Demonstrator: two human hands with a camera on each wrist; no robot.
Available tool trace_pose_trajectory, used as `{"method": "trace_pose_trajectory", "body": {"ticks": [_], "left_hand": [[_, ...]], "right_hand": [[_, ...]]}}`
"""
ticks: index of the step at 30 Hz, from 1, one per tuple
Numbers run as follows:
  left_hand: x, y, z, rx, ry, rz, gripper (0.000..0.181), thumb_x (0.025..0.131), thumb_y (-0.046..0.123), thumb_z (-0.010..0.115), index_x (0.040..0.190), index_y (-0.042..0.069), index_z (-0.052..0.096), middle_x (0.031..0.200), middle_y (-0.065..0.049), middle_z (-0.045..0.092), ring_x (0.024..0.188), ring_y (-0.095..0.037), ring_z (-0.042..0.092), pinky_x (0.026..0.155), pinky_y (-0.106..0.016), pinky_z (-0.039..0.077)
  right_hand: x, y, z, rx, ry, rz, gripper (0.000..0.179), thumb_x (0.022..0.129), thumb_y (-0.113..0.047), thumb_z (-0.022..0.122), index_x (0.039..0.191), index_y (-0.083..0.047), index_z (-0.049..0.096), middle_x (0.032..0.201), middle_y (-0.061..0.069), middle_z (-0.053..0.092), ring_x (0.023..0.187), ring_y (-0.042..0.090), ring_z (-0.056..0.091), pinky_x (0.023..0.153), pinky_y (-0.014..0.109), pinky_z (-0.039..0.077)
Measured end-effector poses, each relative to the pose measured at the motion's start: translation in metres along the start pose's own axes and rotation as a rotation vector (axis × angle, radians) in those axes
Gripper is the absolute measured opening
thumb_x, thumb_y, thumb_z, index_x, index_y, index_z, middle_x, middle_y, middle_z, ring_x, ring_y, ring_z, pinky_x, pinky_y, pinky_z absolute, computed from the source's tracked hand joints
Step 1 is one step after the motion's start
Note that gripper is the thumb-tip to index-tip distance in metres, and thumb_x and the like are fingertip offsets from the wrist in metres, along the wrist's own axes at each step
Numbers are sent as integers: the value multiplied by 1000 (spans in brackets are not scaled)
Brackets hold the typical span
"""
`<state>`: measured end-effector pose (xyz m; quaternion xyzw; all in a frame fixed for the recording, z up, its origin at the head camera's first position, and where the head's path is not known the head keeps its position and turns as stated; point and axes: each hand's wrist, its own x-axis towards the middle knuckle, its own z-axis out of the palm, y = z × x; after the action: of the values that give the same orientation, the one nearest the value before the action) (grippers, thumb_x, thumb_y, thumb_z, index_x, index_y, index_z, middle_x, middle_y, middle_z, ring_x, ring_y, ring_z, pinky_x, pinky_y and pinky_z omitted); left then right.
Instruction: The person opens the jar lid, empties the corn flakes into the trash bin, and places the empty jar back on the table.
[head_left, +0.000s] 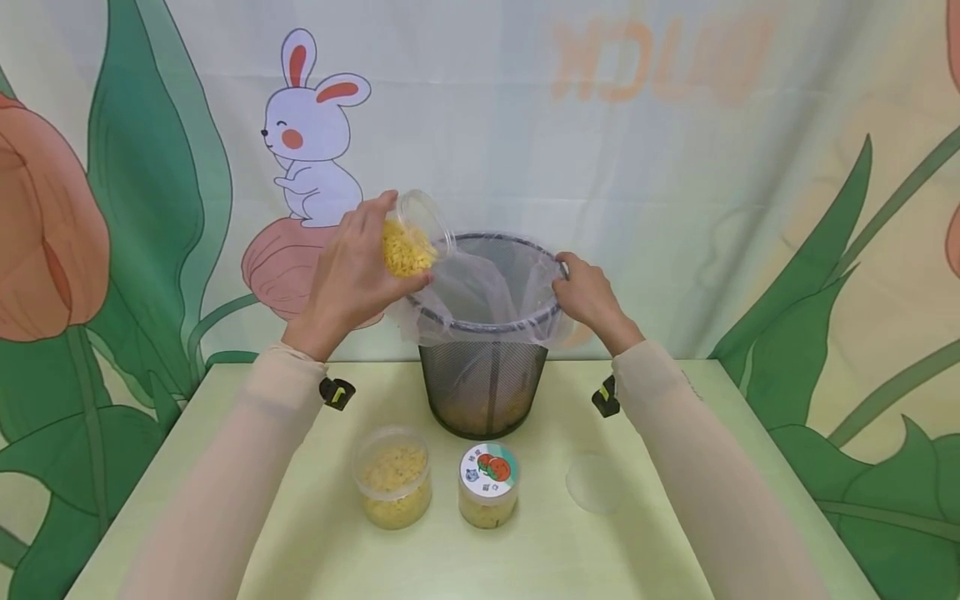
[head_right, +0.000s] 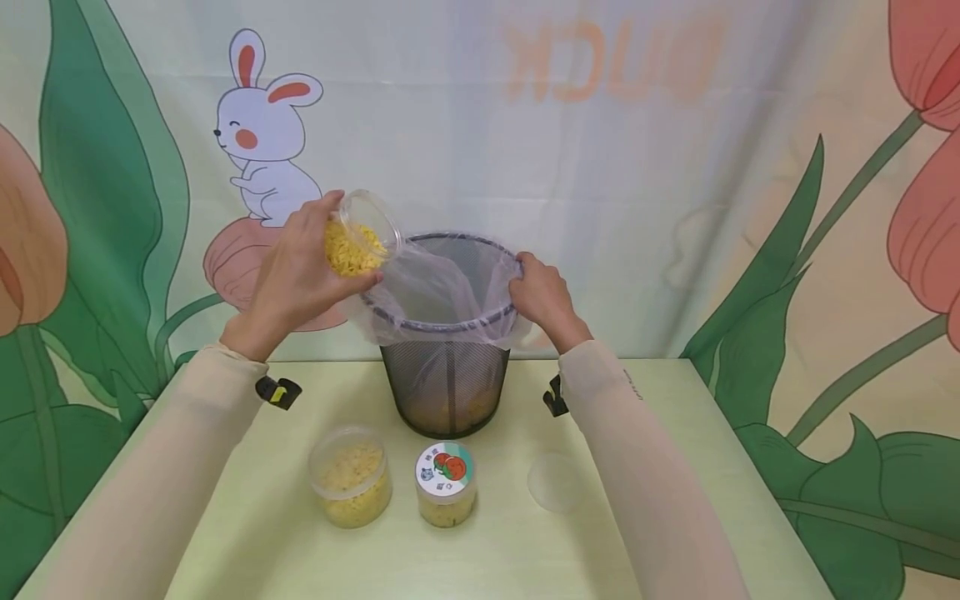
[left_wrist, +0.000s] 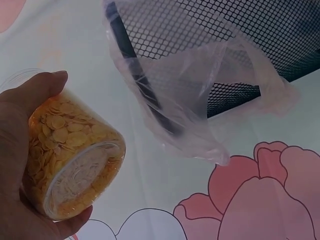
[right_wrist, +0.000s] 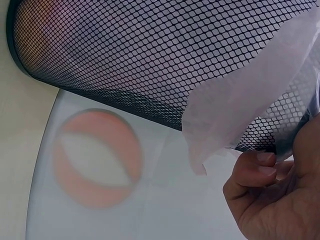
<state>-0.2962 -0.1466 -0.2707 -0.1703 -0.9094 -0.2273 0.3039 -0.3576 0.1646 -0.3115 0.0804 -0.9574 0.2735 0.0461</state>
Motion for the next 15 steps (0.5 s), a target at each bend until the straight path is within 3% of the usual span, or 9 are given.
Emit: {"method": "trace_pose_trajectory", "body": {"ticks": [7,10,15], "left_hand": [[9,-3,3,40,-45,-7,102,73,48,81,153,14,28,146,-13,47,121,-33,51,95,-50,49],[13,-4,4,57,-64,2,102,73,49,81,153,14,28,146,-14,47,121,-34,51,95,-51,48],[19,-3,4,83,-86,35,103,72,47,82,153,11,28,145,-15,47,123,-36,50,100,-54,45]], "right_hand": [[2,2,0,18,-15,14,54,99,-19,37,152,-10,33,119,22,61,70,23,45,67,37,41],[2,2,1,12,-9,13,54,99,-19,37,152,-10,33,134,20,56,82,27,50,74,38,43],[2,1,1,17,-8,20,54,99,-19,37,152,-11,33,143,19,52,95,31,54,83,43,44]]}}
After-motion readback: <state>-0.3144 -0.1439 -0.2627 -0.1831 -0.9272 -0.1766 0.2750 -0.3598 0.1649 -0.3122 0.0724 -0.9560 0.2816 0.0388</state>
